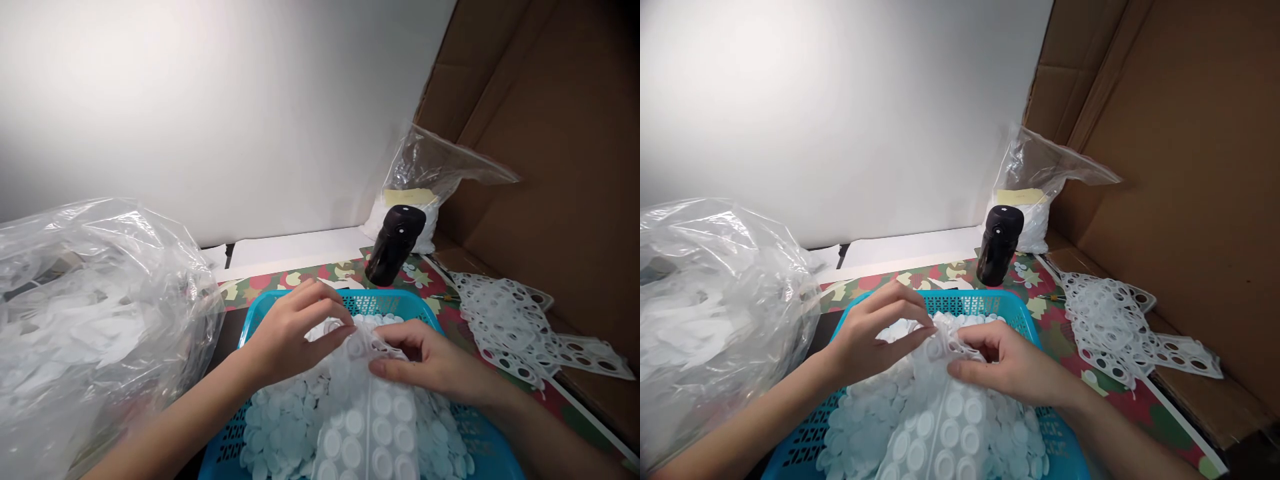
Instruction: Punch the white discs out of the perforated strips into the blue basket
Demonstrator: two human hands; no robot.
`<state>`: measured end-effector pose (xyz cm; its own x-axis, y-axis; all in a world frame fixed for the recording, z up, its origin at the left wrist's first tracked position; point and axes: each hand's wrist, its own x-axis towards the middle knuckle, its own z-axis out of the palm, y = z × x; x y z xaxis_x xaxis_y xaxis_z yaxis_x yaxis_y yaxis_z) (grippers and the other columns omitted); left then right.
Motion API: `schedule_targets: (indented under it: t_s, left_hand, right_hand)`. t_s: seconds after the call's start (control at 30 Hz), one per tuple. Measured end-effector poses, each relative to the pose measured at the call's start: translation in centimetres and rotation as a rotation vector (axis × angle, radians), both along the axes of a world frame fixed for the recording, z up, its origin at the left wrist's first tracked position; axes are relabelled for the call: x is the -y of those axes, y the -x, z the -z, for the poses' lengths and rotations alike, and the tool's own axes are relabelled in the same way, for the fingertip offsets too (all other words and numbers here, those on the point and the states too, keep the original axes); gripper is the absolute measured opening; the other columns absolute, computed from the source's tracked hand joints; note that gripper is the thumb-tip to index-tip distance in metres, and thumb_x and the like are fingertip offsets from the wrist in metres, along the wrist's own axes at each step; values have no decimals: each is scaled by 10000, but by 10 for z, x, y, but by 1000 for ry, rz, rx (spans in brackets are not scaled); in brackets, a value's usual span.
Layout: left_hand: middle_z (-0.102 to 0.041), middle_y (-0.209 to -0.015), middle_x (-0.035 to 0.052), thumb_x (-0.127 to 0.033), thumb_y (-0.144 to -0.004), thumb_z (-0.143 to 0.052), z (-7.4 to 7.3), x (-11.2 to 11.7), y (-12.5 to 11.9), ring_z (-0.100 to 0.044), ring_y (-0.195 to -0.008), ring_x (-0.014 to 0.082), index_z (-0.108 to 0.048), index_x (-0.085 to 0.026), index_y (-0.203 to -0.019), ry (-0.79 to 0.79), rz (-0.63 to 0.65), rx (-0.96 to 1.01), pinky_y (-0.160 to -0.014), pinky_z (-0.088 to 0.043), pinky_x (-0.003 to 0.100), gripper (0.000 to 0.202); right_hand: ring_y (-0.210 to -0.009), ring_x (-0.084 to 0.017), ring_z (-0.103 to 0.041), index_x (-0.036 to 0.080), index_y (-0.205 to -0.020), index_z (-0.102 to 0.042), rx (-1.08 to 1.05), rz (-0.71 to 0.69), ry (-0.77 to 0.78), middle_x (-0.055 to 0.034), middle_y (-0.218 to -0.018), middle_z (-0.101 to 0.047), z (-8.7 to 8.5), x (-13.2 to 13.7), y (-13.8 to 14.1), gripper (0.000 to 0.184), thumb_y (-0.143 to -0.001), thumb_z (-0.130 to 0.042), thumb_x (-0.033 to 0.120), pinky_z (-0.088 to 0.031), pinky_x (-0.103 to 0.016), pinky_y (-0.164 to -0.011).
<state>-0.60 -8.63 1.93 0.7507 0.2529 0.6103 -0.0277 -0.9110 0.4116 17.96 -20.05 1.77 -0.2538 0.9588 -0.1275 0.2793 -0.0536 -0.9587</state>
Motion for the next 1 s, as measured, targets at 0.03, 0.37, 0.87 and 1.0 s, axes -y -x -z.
schedule_targets:
  t_s: [0.03, 0.37, 0.87, 1.0]
  left_hand:
    - [-602, -825, 21, -167, -839, -548, -1, 1, 0, -540, -766, 130, -584, -193, -856, -34, 20, 6, -709, -465, 294, 47]
    - [-677, -799, 9, -283, -804, -606, -1, 2, 1, -586, -737, 145, -612, -180, -920, -293, 59, -23, -668, -480, 301, 155]
    - [-621, -859, 12, -255, -811, -627, -1, 1, 4, -526, -716, 128, -607, -215, -924, -410, 2, 25, -623, -417, 281, 121]
    - [-651, -831, -2, -245, -861, -561, -1, 0, 1, -530, -732, 137, -624, -215, -938, -318, 37, -81, -655, -401, 298, 104]
  right_hand:
    - [-672, -129, -462, 164, -767, -594, -22, -3, 13, 1, -718, -505, -1, 0, 0, 246, -829, -548, 398, -361, -219, -564]
    - [-584, -89, -308, 145, -813, -588, -94, 42, 15, 18, -682, -378, 2, -1, -1, 263, -869, -508, 389, -252, -213, -498]
    - [-554, -76, -318, 148, -849, -588, -188, 60, 54, 21, -662, -392, 5, -2, -2, 254, -871, -511, 389, -237, -201, -472]
    - [-574, -80, -321, 138, -827, -586, -143, 66, 32, 19, -671, -386, 7, -4, -3, 261, -876, -507, 382, -246, -208, -488]
